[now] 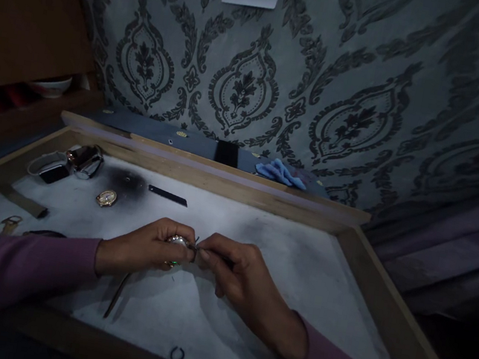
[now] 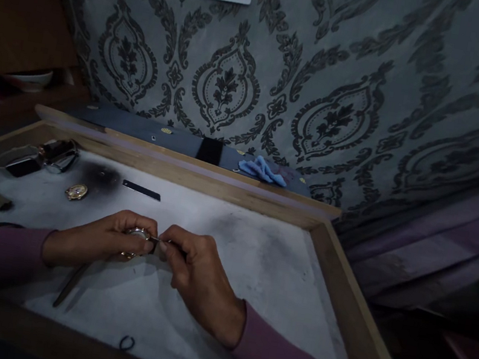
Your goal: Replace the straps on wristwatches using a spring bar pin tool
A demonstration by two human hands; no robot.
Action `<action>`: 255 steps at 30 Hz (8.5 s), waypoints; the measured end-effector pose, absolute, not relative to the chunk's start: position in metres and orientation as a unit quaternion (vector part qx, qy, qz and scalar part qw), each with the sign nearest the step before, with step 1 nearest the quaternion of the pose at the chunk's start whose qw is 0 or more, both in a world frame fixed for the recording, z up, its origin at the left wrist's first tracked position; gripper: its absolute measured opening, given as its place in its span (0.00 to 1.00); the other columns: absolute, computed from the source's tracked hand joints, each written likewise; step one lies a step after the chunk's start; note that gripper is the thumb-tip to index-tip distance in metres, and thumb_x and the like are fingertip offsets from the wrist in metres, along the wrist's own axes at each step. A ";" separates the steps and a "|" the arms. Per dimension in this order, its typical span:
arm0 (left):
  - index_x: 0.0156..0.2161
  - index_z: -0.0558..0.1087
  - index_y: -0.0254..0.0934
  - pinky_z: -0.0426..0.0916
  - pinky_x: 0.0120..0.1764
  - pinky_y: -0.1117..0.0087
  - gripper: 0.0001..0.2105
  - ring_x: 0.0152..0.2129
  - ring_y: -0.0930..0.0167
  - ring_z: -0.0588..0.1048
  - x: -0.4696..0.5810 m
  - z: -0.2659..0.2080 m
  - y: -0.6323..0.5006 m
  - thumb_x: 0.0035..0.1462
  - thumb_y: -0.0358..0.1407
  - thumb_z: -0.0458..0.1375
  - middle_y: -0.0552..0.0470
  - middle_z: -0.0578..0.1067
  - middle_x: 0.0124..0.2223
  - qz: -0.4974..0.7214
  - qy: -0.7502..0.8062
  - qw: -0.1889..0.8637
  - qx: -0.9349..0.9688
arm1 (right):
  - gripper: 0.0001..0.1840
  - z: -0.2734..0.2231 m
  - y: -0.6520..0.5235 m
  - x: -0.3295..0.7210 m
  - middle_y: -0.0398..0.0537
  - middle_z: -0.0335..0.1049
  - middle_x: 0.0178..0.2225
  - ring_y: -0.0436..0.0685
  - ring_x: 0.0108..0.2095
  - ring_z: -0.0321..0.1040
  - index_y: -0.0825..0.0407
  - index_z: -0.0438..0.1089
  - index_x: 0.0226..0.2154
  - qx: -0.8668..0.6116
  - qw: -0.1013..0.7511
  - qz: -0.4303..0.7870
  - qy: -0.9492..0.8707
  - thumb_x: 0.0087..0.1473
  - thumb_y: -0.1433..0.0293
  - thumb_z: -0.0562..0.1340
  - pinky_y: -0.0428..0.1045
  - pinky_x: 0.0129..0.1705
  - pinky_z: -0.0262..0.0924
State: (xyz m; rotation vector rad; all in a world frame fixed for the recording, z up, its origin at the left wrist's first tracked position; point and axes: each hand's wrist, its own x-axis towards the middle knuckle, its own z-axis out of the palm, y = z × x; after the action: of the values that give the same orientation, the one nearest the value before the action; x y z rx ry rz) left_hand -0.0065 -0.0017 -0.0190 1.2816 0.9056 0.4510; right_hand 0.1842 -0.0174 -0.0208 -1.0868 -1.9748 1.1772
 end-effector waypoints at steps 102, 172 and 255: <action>0.29 0.68 0.37 0.51 0.23 0.77 0.06 0.20 0.77 0.56 -0.008 -0.021 -0.001 0.51 0.37 0.57 0.62 0.59 0.23 0.193 0.407 0.692 0.564 | 0.13 -0.031 -0.018 0.183 0.40 0.64 0.22 0.47 0.21 0.59 0.54 0.68 0.28 -0.381 0.318 0.330 -0.803 0.63 0.72 0.54 0.43 0.24 0.52; 0.27 0.66 0.36 0.52 0.25 0.76 0.04 0.22 0.77 0.56 -0.004 -0.016 -0.003 0.48 0.35 0.55 0.60 0.59 0.24 0.189 0.418 0.677 0.576 | 0.13 -0.031 -0.020 0.188 0.39 0.62 0.22 0.47 0.21 0.58 0.53 0.64 0.28 -0.360 0.288 0.305 -0.833 0.64 0.73 0.51 0.44 0.24 0.52; 0.29 0.63 0.36 0.48 0.21 0.76 0.10 0.17 0.79 0.53 -0.009 -0.021 -0.001 0.52 0.40 0.57 0.64 0.56 0.20 0.200 0.382 0.684 0.589 | 0.10 -0.019 -0.019 0.186 0.38 0.60 0.19 0.45 0.18 0.53 0.55 0.68 0.28 -0.409 0.284 0.416 -0.761 0.59 0.75 0.55 0.42 0.20 0.48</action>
State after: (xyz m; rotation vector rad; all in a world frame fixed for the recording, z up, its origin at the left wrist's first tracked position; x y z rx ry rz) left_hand -0.0091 -0.0009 -0.0210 1.3200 0.8564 0.4483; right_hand 0.1863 -0.0185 -0.0192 -1.0934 -2.0375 1.1134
